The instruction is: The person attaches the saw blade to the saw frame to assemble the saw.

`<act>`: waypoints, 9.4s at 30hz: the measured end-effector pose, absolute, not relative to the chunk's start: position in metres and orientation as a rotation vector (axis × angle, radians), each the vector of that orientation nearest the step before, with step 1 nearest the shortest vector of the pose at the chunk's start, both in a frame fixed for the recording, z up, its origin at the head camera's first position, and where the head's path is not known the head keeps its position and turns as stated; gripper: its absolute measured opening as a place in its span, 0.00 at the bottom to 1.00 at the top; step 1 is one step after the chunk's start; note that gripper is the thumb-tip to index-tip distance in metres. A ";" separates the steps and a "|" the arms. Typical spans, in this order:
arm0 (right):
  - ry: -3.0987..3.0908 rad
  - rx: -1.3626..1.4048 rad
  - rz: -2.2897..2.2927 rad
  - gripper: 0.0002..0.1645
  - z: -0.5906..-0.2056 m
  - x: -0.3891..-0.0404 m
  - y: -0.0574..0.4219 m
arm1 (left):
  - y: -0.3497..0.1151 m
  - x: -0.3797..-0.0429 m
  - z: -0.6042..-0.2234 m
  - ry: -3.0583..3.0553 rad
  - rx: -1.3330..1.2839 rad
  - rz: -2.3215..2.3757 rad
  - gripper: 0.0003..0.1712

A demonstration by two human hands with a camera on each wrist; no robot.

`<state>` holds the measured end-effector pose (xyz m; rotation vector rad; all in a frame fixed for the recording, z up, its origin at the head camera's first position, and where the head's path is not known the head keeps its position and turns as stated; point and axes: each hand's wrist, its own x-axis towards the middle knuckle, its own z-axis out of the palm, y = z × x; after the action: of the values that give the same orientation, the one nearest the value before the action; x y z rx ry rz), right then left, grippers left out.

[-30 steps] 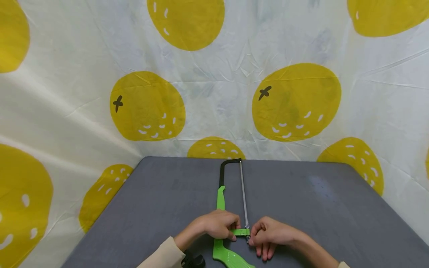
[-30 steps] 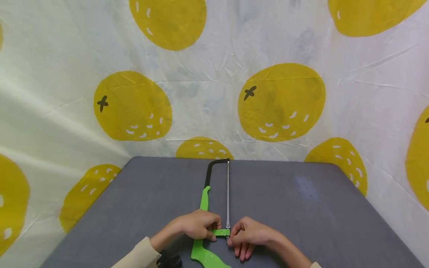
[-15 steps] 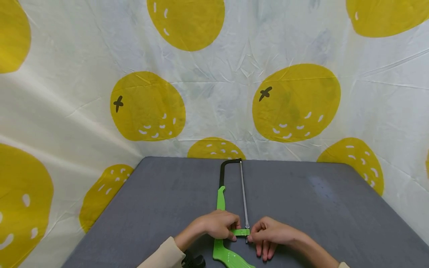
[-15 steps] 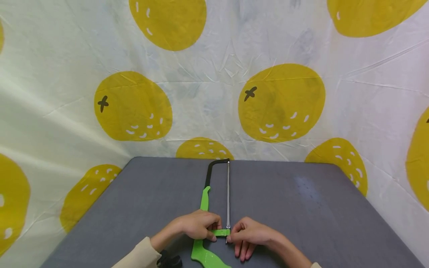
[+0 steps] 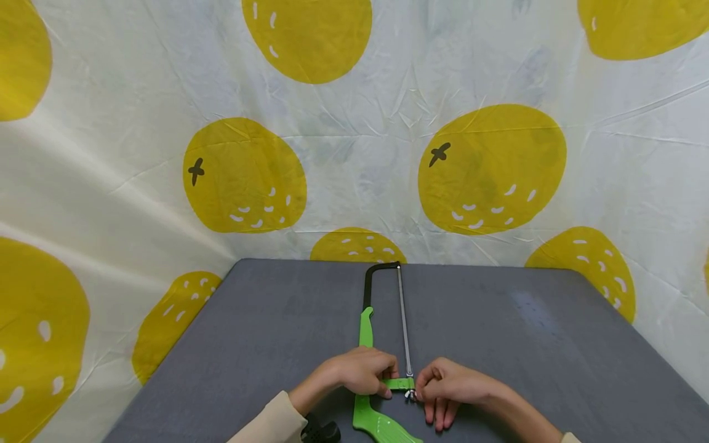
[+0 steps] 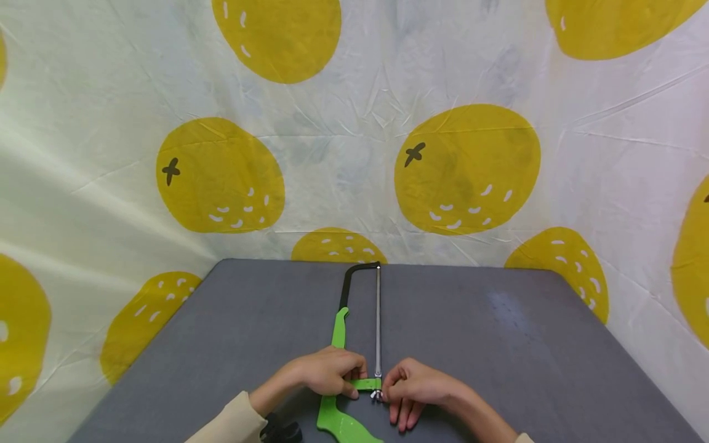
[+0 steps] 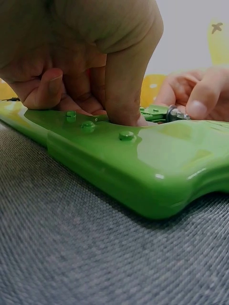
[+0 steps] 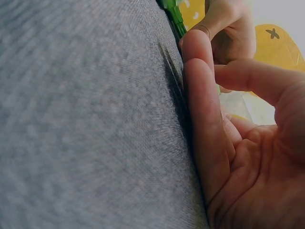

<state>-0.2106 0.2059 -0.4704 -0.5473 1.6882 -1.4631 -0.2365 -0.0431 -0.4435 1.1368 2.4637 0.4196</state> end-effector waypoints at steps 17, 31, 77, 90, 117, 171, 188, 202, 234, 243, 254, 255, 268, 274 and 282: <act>1.687 -0.533 -1.482 0.07 -0.470 -0.210 0.206 | -0.043 -0.236 -0.442 2.451 1.119 0.428 0.09; 1.731 -0.534 -1.447 0.12 -0.466 -0.208 0.205 | -0.043 -0.234 -0.442 2.457 1.110 0.424 0.09; 1.755 -0.515 -1.464 0.14 -0.464 -0.207 0.202 | -0.044 -0.235 -0.441 2.469 1.109 0.411 0.08; 1.702 -0.531 -1.467 0.14 -0.464 -0.209 0.204 | -0.043 -0.235 -0.442 2.484 1.133 0.397 0.09; 1.704 -0.535 -1.468 0.08 -0.468 -0.211 0.204 | -0.043 -0.238 -0.442 2.480 1.127 0.400 0.09; 1.938 -0.434 -1.417 0.23 -0.463 -0.199 0.197 | -0.043 -0.237 -0.445 2.477 1.126 0.415 0.09; 1.985 -0.434 -1.422 0.16 -0.461 -0.199 0.192 | -0.044 -0.237 -0.443 2.462 1.110 0.424 0.09; 1.900 -0.441 -1.433 0.14 -0.465 -0.201 0.198 | -0.042 -0.238 -0.445 2.455 1.134 0.417 0.09; 1.775 -0.518 -1.452 0.23 -0.464 -0.207 0.199 | -0.043 -0.238 -0.443 2.465 1.126 0.412 0.10; 1.835 -0.487 -1.431 0.21 -0.463 -0.206 0.200 | -0.043 -0.238 -0.445 2.467 1.127 0.404 0.10; 1.802 -0.480 -1.463 0.09 -0.464 -0.207 0.201 | -0.043 -0.238 -0.444 2.473 1.150 0.391 0.11; 1.814 -0.478 -1.462 0.09 -0.464 -0.206 0.201 | -0.043 -0.238 -0.444 2.474 1.152 0.388 0.11; 1.839 -0.536 -1.462 0.09 -0.461 -0.210 0.200 | -0.043 -0.240 -0.443 2.468 1.146 0.400 0.10; 1.896 -0.547 -1.449 0.19 -0.460 -0.211 0.200 | -0.043 -0.240 -0.441 2.459 1.147 0.408 0.09; 1.944 -0.514 -1.449 0.18 -0.458 -0.208 0.200 | -0.041 -0.240 -0.439 2.467 1.158 0.400 0.09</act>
<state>-0.2076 0.2003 -0.4583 -0.5139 1.9442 -1.4490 -0.2397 -0.0414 -0.4393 1.1579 2.4670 0.3997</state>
